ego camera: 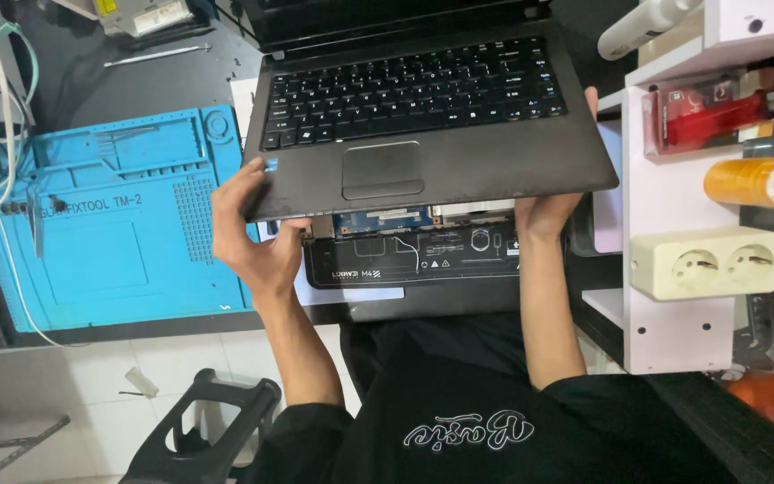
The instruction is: The person reassembles a laptop by connecting internal cables on the motherboard, securing components with a screwdriver, and attaching the keyboard and screen. The person then closes the laptop and flips it over to inspect the bottom casing.
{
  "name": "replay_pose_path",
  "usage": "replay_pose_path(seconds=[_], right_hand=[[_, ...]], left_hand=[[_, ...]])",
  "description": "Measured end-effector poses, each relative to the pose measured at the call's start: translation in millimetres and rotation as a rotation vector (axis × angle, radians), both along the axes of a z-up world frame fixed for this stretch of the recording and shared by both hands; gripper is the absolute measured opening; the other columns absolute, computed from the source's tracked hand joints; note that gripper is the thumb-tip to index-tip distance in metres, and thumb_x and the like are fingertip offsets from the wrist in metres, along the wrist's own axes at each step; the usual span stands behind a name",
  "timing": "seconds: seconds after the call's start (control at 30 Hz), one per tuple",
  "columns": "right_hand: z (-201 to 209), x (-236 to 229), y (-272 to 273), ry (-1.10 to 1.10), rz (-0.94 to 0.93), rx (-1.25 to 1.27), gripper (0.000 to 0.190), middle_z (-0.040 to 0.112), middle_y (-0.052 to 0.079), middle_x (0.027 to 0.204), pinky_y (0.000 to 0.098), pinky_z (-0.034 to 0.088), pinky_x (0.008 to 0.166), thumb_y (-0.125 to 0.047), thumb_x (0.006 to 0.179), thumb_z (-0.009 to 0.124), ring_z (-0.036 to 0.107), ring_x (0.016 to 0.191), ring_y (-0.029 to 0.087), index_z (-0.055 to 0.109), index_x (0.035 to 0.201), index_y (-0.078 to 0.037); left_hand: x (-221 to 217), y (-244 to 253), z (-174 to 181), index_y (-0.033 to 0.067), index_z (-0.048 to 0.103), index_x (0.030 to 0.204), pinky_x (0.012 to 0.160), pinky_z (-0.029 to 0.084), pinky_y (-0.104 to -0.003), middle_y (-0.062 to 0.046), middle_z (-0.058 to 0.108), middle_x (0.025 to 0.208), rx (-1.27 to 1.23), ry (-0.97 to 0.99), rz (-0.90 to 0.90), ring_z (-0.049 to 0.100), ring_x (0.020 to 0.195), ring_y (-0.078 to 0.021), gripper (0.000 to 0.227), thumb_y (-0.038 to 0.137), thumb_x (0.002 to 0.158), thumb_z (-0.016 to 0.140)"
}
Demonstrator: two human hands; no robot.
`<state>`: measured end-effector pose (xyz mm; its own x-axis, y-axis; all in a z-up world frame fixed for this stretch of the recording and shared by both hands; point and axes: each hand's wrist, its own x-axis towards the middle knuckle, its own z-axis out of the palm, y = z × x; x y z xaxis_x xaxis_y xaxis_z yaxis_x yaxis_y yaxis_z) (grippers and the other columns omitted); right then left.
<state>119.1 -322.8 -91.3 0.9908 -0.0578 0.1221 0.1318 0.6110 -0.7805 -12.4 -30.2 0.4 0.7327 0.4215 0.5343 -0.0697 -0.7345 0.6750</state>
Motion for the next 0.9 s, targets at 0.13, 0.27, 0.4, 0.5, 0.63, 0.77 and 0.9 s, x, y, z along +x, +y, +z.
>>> replay_pose_path(seconds=[0.13,0.27,0.4,0.5,0.63,0.77,0.9], right_hand=[[-45,-10,-13,-0.069,0.008,-0.019,0.074,0.052,0.004,0.149,0.0308,0.045,0.117,-0.032,0.105,0.072,0.055,0.13,0.015,0.036,0.166,-0.014],[-94,-11,-28,0.039,-0.072,0.076,0.049,0.055,0.008,0.142,0.0399,0.048,0.113,-0.009,0.104,0.068,0.056,0.129,0.021,0.045,0.147,-0.008],[-66,-9,-20,-0.006,-0.028,0.106,0.043,0.055,0.007,0.142,0.043,0.049,0.11,-0.012,0.108,0.063,0.056,0.129,0.022,0.048,0.148,-0.009],[-76,-12,-22,0.005,-0.043,0.163,0.049,0.052,0.009,0.152,0.0431,0.044,0.123,-0.033,0.112,0.05,0.053,0.142,0.025,0.044,0.153,-0.007],[-46,-11,-11,-0.032,-0.097,0.133,0.065,0.049,0.012,0.159,0.0413,0.039,0.124,-0.049,0.114,0.039,0.05,0.142,0.026,0.039,0.16,-0.004],[19,-14,6,-0.132,-0.104,-0.046,0.082,0.042,0.018,0.162,0.0413,0.031,0.13,-0.065,0.109,0.029,0.043,0.15,0.027,0.033,0.162,-0.004],[20,-15,7,-0.126,-0.137,-0.174,0.089,0.037,0.022,0.166,0.0421,0.021,0.136,-0.071,0.106,0.019,0.034,0.157,0.029,0.036,0.162,-0.003]], left_hand=[[10,2,22,0.002,0.062,0.128,0.099,0.059,-0.037,-0.016,0.071,0.13,-0.018,0.013,-0.009,0.07,0.115,-0.0298,0.062,0.037,0.086,0.092],[16,7,33,0.0012,0.061,0.122,0.099,0.058,-0.036,-0.015,0.071,0.128,-0.018,0.027,-0.012,0.071,0.114,-0.0294,0.054,0.032,0.091,0.092],[19,10,42,-0.0004,0.059,0.117,0.104,0.056,-0.036,-0.014,0.071,0.126,-0.031,0.047,-0.044,0.071,0.118,-0.0288,0.05,0.032,0.098,0.091],[15,12,46,-0.0013,0.06,0.116,0.105,0.055,-0.037,-0.015,0.071,0.128,-0.001,0.08,-0.082,0.069,0.119,-0.0294,0.048,0.032,0.098,0.09],[2,8,42,-0.0011,0.064,0.119,0.102,0.054,-0.038,-0.016,0.07,0.131,0.049,0.145,-0.115,0.066,0.12,-0.0317,0.048,0.029,0.092,0.09],[-14,0,20,0.0014,0.066,0.127,0.103,0.054,-0.039,-0.015,0.067,0.14,0.067,0.193,-0.11,0.064,0.122,-0.0335,0.053,0.026,0.086,0.09],[-21,-9,6,0.0033,0.067,0.13,0.107,0.051,-0.041,-0.014,0.065,0.142,0.072,0.192,-0.073,0.062,0.126,-0.0344,0.057,0.024,0.081,0.089]])
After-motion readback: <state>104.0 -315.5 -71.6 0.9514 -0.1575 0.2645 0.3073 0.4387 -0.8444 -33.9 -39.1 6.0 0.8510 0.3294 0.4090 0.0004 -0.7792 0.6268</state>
